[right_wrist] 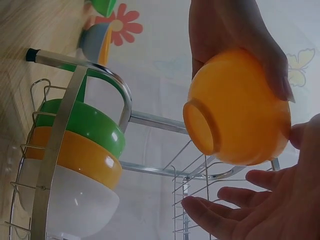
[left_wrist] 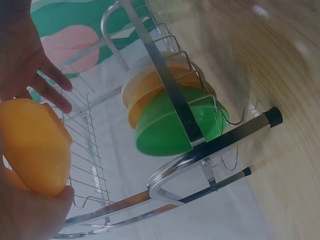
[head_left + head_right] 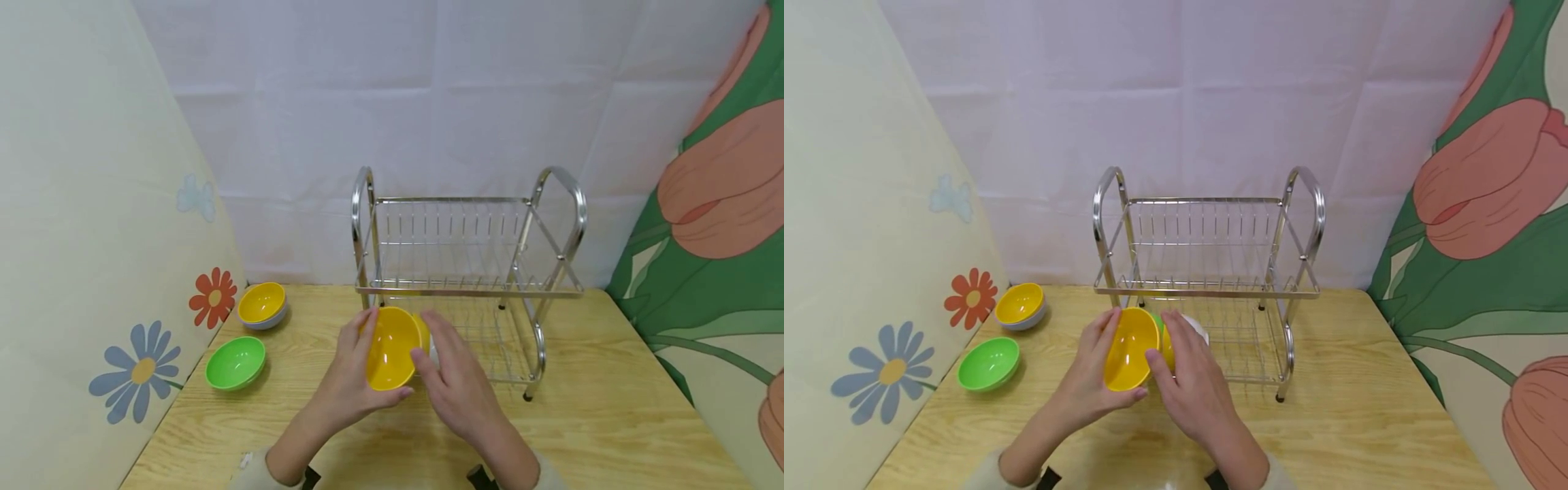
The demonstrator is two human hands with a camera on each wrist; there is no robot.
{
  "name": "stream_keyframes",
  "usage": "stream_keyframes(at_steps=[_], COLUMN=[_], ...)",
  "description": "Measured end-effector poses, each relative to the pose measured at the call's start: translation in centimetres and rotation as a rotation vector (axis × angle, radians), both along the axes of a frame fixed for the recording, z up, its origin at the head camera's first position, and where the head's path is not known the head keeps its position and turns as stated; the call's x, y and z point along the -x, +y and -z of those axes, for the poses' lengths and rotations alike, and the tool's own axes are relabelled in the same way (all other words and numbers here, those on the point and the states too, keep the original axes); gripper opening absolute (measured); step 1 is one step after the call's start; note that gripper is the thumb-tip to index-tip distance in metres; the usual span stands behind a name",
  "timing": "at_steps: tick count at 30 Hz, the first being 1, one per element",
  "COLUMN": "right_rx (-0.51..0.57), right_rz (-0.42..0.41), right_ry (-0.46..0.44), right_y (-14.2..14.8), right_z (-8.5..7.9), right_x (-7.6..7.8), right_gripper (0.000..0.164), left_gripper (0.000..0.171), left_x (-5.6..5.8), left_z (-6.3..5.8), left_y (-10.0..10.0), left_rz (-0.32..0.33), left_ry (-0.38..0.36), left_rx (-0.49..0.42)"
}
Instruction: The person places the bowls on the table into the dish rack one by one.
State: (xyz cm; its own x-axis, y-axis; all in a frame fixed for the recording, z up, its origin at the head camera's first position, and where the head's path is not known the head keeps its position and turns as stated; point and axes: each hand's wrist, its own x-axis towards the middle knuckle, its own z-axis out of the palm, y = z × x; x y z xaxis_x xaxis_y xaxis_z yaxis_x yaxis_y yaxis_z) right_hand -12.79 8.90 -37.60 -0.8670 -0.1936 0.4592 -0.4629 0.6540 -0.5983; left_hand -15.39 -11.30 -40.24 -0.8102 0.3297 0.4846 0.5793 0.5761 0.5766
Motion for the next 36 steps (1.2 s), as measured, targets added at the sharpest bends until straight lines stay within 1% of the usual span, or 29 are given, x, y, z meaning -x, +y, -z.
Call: stream_keyframes(at_steps=[4, 8, 13, 17, 20, 24, 29, 32, 36], right_rx=[-0.01, -0.016, -0.007, -0.005, -0.024, -0.065, -0.14, -0.169, -0.208], right_rz=[-0.014, -0.023, -0.018, 0.003, 0.009, -0.004, -0.006, 0.003, 0.032], right_ry=[0.02, 0.038, 0.018, -0.012, -0.011, 0.031, 0.127, 0.176, 0.214], right_y=[-0.1, -0.3, -0.7, -0.9, -1.0, -1.0, -1.0, -0.9, -0.9], right_z=[0.1, 0.1, 0.3, 0.3, 0.3, 0.3, 0.5, 0.6, 0.7], right_x=[0.0, 0.0, -0.1, -0.2, -0.3, -0.4, -0.3, -0.2, -0.1], right_gripper=[0.054, 0.056, 0.061, 0.063, 0.064, 0.066, 0.065, 0.063, 0.059], left_gripper=[0.121, 0.122, 0.123, 0.125, 0.128, 0.131, 0.132, 0.132, 0.132], left_x=[0.0, 0.1, 0.1, 0.0, -0.1, 0.0, 0.0, 0.0, 0.0], left_z=[0.2, 0.7, 1.0, 1.1, 1.1, 1.3, 1.6, 1.6, 1.5], left_y=[0.4, 0.7, 1.2, 1.5, 1.7, 1.9, 2.2, 2.4, 2.8], left_rz=[0.011, 0.02, 0.023, 0.029, 0.037, 0.048, 0.066, 0.071, 0.074], left_ry=[-0.013, -0.011, -0.001, -0.031, -0.069, -0.083, -0.087, -0.113, -0.158], left_rx=[-0.018, -0.037, -0.058, -0.078, -0.091, -0.092, -0.084, -0.085, -0.074])
